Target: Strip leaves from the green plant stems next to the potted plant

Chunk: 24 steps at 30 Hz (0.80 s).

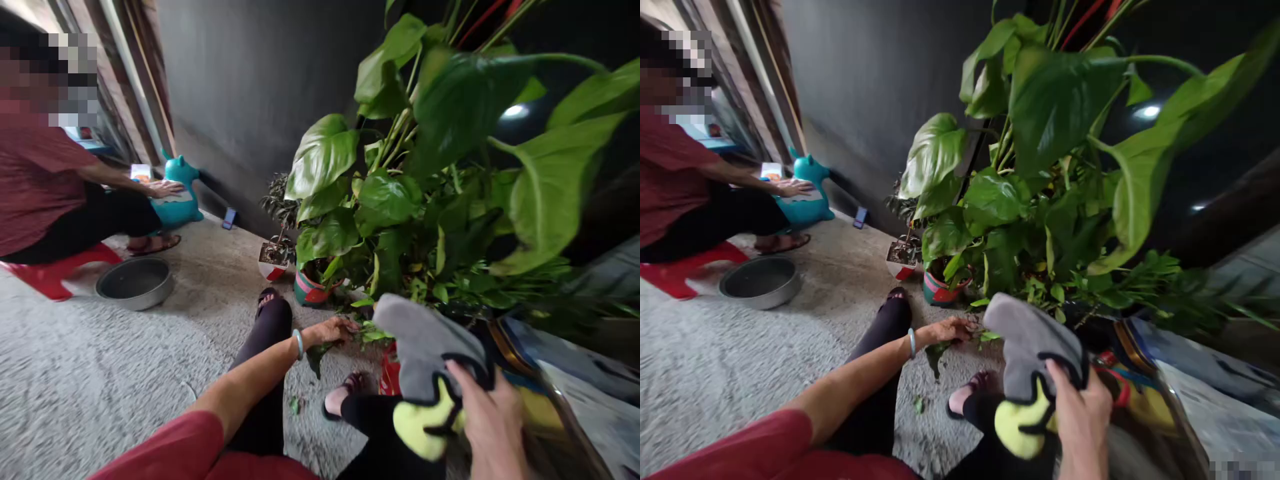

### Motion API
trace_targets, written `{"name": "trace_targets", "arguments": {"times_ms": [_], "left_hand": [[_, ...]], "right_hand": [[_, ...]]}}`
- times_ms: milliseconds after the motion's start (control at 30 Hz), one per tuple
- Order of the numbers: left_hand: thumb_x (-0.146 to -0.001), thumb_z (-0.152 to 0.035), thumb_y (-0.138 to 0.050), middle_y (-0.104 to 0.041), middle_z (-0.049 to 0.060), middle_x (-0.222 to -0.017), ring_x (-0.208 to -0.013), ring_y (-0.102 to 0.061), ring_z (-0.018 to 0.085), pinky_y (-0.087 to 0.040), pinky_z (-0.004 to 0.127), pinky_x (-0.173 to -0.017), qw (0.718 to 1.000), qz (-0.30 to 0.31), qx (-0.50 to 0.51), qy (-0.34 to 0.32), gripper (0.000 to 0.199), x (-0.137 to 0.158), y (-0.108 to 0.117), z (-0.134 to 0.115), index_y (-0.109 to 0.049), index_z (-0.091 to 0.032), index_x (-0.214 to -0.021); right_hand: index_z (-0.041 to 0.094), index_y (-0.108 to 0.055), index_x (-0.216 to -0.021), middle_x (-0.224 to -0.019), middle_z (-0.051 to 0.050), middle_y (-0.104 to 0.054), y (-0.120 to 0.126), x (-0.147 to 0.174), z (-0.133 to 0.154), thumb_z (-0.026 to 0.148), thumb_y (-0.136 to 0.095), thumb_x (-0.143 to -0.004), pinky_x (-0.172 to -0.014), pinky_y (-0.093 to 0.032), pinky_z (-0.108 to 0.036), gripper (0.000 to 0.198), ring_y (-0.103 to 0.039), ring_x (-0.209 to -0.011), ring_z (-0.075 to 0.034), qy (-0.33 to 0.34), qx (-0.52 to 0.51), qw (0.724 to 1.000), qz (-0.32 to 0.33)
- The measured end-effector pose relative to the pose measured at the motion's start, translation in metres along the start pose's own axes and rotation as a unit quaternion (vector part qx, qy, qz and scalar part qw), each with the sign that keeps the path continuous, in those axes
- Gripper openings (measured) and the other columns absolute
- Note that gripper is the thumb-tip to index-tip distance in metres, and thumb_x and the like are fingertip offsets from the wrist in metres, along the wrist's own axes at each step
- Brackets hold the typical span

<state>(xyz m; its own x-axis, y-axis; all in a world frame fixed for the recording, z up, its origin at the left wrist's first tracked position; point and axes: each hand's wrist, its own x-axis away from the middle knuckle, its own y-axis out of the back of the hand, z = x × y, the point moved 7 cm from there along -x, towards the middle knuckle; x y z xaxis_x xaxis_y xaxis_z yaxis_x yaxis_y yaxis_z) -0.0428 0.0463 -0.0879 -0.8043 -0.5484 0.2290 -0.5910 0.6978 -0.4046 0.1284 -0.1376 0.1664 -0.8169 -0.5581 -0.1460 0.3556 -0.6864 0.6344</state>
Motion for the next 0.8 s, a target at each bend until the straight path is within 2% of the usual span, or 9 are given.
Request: {"name": "trace_targets", "arguments": {"times_ms": [100, 233, 333, 400, 467, 533, 633, 733, 800], "left_hand": [[-0.065, -0.027, -0.085, -0.063, 0.002, -0.066, -0.062, -0.062, 0.019, -0.052, 0.034, -0.071, 0.996, -0.012, -0.08, 0.026, 0.053, 0.011, -0.004, 0.003, -0.074, -0.017, -0.115], [-0.067, -0.017, -0.078, -0.066, 0.002, -0.067, -0.057, -0.058, 0.014, -0.049, 0.029, -0.065, 0.998, -0.027, -0.054, 0.021, 0.037, 0.028, -0.005, -0.005, -0.075, -0.015, -0.104], [-0.068, -0.014, -0.076, -0.07, 0.004, -0.075, -0.063, -0.061, 0.015, -0.05, 0.028, -0.067, 0.998, -0.054, 0.024, 0.0, 0.027, 0.04, 0.001, -0.016, -0.073, -0.015, -0.095], [-0.067, -0.015, -0.075, -0.07, 0.005, -0.08, -0.066, -0.064, 0.017, -0.051, 0.03, -0.068, 0.995, -0.049, 0.083, 0.02, 0.033, 0.046, -0.001, -0.019, -0.071, -0.016, -0.1], [-0.067, -0.016, -0.077, -0.07, 0.005, -0.087, -0.069, -0.066, 0.018, -0.052, 0.032, -0.068, 0.989, -0.027, 0.137, 0.045, 0.04, 0.05, -0.008, -0.02, -0.067, -0.019, -0.106], [-0.069, -0.018, -0.078, -0.069, 0.005, -0.092, -0.072, -0.067, 0.019, -0.053, 0.034, -0.07, 0.982, -0.012, 0.179, 0.062, 0.042, 0.053, -0.016, -0.021, -0.065, -0.021, -0.108], [-0.076, -0.029, -0.076, -0.069, 0.005, -0.096, -0.077, -0.068, 0.02, -0.054, 0.036, -0.074, 0.973, -0.02, 0.214, 0.081, 0.037, 0.056, -0.019, -0.018, -0.064, -0.021, -0.109], [-0.083, -0.039, -0.07, -0.07, 0.006, -0.101, -0.079, -0.068, 0.02, -0.054, 0.036, -0.075, 0.967, -0.022, 0.234, 0.095, 0.032, 0.058, -0.014, -0.01, -0.063, -0.021, -0.109], [-0.086, -0.044, -0.066, -0.07, 0.006, -0.094, -0.075, -0.067, 0.02, -0.053, 0.035, -0.072, 0.967, -0.031, 0.23, 0.105, 0.03, 0.058, -0.006, -0.003, -0.064, -0.019, -0.102]], "right_hand": [[0.016, -0.068, -0.098, -0.107, -0.025, -0.072, -0.018, -0.009, 0.011, 0.06, -0.06, -0.057, -0.099, -0.046, -0.055, 0.06, -0.063, -0.114, -0.044, 0.002, 0.005, 1.0, -0.017], [0.025, -0.068, -0.071, -0.078, -0.013, -0.074, -0.084, 0.037, 0.016, 0.047, -0.068, -0.046, -0.085, -0.054, -0.049, 0.033, -0.071, -0.087, -0.038, 0.028, -0.012, 0.985, 0.17], [0.027, -0.07, -0.068, -0.075, -0.01, -0.074, -0.068, 0.062, 0.019, 0.051, -0.07, -0.045, -0.082, -0.055, -0.048, 0.032, -0.071, -0.082, -0.037, 0.037, -0.025, 0.969, 0.242], [0.026, -0.071, -0.074, -0.081, -0.014, -0.075, -0.027, 0.045, 0.031, 0.056, -0.07, -0.048, -0.086, -0.053, -0.051, 0.04, -0.07, -0.09, -0.04, 0.034, -0.019, 0.981, 0.191], [0.022, -0.073, -0.088, -0.094, -0.022, -0.074, 0.015, 0.01, 0.05, 0.055, -0.071, -0.056, -0.089, -0.05, -0.05, 0.047, -0.068, -0.103, -0.042, 0.034, 0.015, 0.998, 0.052], [0.012, -0.072, -0.111, -0.113, -0.031, -0.069, 0.024, -0.02, 0.073, 0.049, -0.066, -0.071, -0.095, -0.046, -0.05, 0.055, -0.063, -0.119, -0.043, 0.047, 0.059, 0.996, -0.051], [0.01, -0.071, -0.113, -0.108, -0.028, -0.071, -0.032, -0.034, 0.085, 0.034, -0.063, -0.073, -0.095, -0.046, -0.051, 0.047, -0.064, -0.117, -0.042, 0.061, 0.071, 0.996, -0.009], [0.021, -0.073, -0.078, -0.074, -0.01, -0.073, -0.095, 0.0, 0.059, 0.027, -0.068, -0.055, -0.083, -0.052, -0.045, 0.025, -0.071, -0.091, -0.037, 0.065, 0.046, 0.989, 0.124], [0.023, -0.071, -0.071, -0.07, -0.006, -0.073, -0.105, 0.031, 0.033, 0.033, -0.068, -0.052, -0.077, -0.054, -0.041, 0.022, -0.071, -0.083, -0.033, 0.072, 0.019, 0.978, 0.197]]}}
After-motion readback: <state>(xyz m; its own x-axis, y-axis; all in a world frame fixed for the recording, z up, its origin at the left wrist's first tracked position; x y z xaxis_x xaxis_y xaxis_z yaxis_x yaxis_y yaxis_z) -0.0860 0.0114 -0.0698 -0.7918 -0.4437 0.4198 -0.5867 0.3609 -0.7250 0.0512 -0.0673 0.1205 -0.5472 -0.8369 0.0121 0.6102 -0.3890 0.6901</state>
